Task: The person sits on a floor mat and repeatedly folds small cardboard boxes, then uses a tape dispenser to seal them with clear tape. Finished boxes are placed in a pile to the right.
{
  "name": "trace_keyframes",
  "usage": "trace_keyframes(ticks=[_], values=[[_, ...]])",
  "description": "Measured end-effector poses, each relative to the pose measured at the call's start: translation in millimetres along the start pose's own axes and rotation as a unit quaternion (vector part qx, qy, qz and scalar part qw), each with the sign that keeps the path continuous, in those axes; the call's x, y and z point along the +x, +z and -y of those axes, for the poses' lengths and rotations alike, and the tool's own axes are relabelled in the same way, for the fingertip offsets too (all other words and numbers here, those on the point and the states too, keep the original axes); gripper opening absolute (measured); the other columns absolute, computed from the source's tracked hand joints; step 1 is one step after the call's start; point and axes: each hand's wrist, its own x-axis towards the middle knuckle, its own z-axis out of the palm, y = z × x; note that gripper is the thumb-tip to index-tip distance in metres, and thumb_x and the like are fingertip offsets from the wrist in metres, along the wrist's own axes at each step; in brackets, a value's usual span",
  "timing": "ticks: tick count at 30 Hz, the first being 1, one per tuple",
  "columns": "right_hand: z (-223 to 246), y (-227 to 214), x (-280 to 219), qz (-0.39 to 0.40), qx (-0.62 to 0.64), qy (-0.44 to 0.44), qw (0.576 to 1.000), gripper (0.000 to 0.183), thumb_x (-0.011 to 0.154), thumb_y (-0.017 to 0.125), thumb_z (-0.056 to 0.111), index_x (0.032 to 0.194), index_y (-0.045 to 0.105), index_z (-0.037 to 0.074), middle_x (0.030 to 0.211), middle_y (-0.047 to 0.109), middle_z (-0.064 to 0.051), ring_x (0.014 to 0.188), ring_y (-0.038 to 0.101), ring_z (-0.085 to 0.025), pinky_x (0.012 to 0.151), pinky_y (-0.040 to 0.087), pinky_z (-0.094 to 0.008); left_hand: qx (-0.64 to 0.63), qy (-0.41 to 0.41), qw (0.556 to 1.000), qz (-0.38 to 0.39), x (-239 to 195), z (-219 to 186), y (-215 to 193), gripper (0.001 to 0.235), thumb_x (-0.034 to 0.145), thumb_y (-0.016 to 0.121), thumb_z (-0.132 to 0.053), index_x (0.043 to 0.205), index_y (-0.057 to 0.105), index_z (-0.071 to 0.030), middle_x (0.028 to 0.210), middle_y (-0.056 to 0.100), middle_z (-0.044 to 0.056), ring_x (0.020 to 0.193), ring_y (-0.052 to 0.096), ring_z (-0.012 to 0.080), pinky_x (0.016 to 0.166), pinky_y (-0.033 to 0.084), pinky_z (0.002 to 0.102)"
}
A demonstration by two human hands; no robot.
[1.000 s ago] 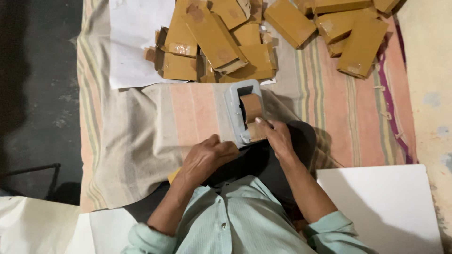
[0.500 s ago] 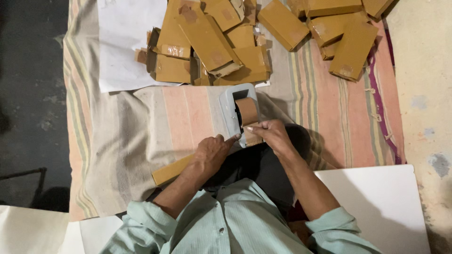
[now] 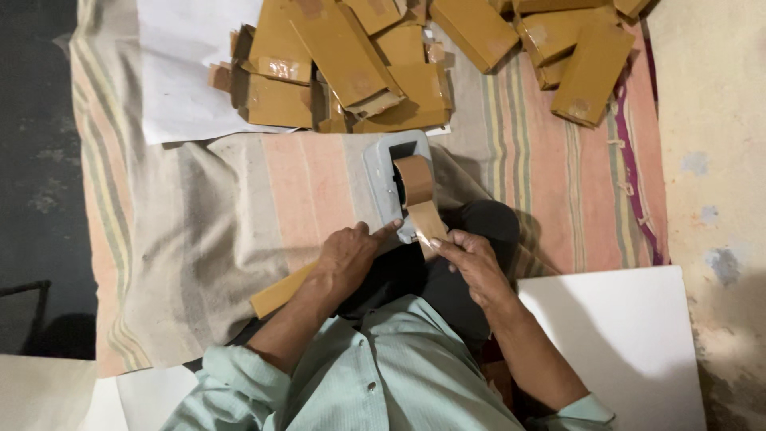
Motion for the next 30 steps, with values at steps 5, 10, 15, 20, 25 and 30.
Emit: trace_keyframes(ticks=[5, 10, 15, 20, 25, 30], values=[[-13.1, 5.6, -1.0, -0.014, 0.061, 0.050, 0.997, 0.021, 0.091, 0.074, 0.028, 0.089, 0.073, 0.006, 0.077, 0.069, 0.001, 0.068, 0.058, -0.008, 0.057, 0.044, -0.025, 0.022, 0.000, 1.000, 0.007, -3.8, 0.7, -0.1, 0.085, 0.092, 0.056, -0.005, 0.164, 0.020, -0.033, 0.100, 0.066, 0.015, 0.077, 0.072, 0.0286, 0.064, 0.059, 0.037], [-25.2, 10.2, 0.3, -0.014, 0.129, 0.039, 0.991, 0.024, 0.092, 0.073, 0.029, 0.090, 0.071, 0.005, 0.074, 0.068, -0.003, 0.063, 0.062, -0.010, 0.057, 0.049, -0.026, 0.035, 0.002, 0.999, 0.002, -3.6, -1.3, -4.1, 0.085, 0.093, 0.057, -0.005, 0.164, 0.019, -0.032, 0.099, 0.066, 0.014, 0.075, 0.072, 0.0274, 0.062, 0.058, 0.036], [-29.3, 11.4, 3.9, -0.050, 0.108, 0.029, 0.993, 0.025, 0.093, 0.073, 0.027, 0.089, 0.071, 0.002, 0.074, 0.070, -0.005, 0.062, 0.065, -0.009, 0.056, 0.053, -0.025, 0.055, -0.001, 0.998, 0.041, -4.3, -3.1, -15.0, 0.090, 0.092, 0.058, -0.003, 0.165, 0.014, -0.031, 0.099, 0.065, 0.014, 0.073, 0.071, 0.0241, 0.060, 0.058, 0.034], [-35.2, 13.6, 3.6, -0.054, 0.089, 0.001, 0.995, 0.028, 0.095, 0.074, 0.026, 0.085, 0.069, 0.000, 0.070, 0.067, -0.007, 0.058, 0.060, -0.009, 0.052, 0.049, -0.025, 0.055, -0.005, 0.997, 0.048, -5.4, -6.0, -17.8, 0.089, 0.093, 0.058, -0.004, 0.165, 0.014, -0.032, 0.098, 0.065, 0.014, 0.071, 0.071, 0.0243, 0.059, 0.058, 0.033], [-46.9, 18.4, 8.4, -0.069, 0.135, 0.002, 0.989, 0.026, 0.093, 0.071, 0.027, 0.085, 0.071, 0.002, 0.072, 0.070, -0.003, 0.061, 0.064, -0.007, 0.056, 0.052, -0.024, 0.048, 0.000, 0.999, 0.004, -5.8, -5.0, -12.5, 0.088, 0.091, 0.058, -0.003, 0.165, 0.019, -0.030, 0.096, 0.066, 0.013, 0.071, 0.071, 0.0256, 0.059, 0.058, 0.034], [-56.6, 18.4, 12.5, -0.076, 0.072, -0.014, 0.994, 0.028, 0.098, 0.074, 0.024, 0.083, 0.070, 0.000, 0.068, 0.063, -0.004, 0.058, 0.052, -0.007, 0.051, 0.042, -0.025, 0.033, 0.001, 0.999, 0.002, -5.0, -3.8, -8.5, 0.087, 0.090, 0.058, -0.003, 0.164, 0.019, -0.030, 0.094, 0.065, 0.013, 0.071, 0.071, 0.0266, 0.061, 0.058, 0.035]])
